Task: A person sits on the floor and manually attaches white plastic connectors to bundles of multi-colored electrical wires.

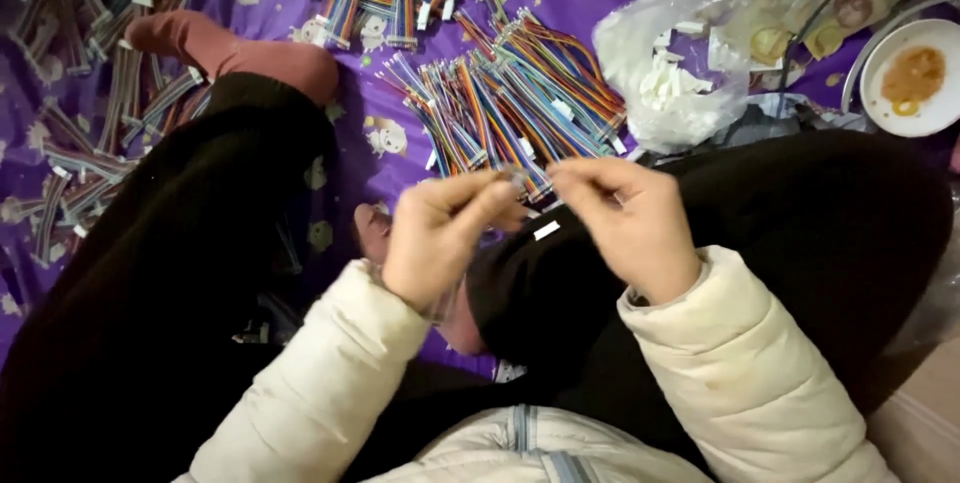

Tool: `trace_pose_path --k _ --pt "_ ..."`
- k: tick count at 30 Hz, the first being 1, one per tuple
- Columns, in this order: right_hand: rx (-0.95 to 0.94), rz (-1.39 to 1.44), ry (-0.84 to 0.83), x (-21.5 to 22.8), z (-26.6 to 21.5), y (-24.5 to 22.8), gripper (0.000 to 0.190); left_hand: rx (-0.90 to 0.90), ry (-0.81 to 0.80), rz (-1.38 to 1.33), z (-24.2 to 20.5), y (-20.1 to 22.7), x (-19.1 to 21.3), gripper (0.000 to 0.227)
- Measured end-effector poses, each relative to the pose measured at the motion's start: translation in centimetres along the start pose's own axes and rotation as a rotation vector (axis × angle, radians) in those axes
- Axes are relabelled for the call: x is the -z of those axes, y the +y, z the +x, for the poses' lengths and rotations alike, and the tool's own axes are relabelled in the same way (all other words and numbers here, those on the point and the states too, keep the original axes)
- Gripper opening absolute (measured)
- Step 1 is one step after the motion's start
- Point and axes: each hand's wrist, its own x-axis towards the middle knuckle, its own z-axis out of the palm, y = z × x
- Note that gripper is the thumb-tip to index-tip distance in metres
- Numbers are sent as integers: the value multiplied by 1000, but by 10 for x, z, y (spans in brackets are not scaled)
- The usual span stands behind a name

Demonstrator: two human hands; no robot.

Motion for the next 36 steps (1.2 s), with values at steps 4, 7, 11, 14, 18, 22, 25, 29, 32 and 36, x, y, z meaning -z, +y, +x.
trace_pose_path --k 4,7,11,14,18,22,25,29,32,36 --pt "-47 -731 -308 -16 -4 16 15 28 -13 -49 0 -7 14 14" --pt "-75 -967 -407 -26 -4 26 15 44 -71 -121 -5 -10 16 14" --pt "-91 -1049 -547 -34 10 47 18 77 -185 -120 -7 -8 17 12" --pt "-182 -1116 -638 -35 9 52 22 180 -246 -194 -11 2 20 15" --pt "68 -749 -438 -22 -6 54 14 299 -275 -290 -13 4 25 19" --pt "-101 -53 -581 -12 -2 9 16 355 -296 -444 -23 -9 21 16" --pt "-280 304 -632 -4 -1 0 10 340 -319 -442 -22 -4 25 17" --pt "-540 503 -587 -1 -6 -9 15 350 -342 -326 -22 16 29 18" --pt "-540 735 -632 -3 -8 -5 16 322 -342 -345 -23 19 30 16" --pt "-536 887 -601 -6 -14 -7 12 275 -329 -439 -25 21 27 19"
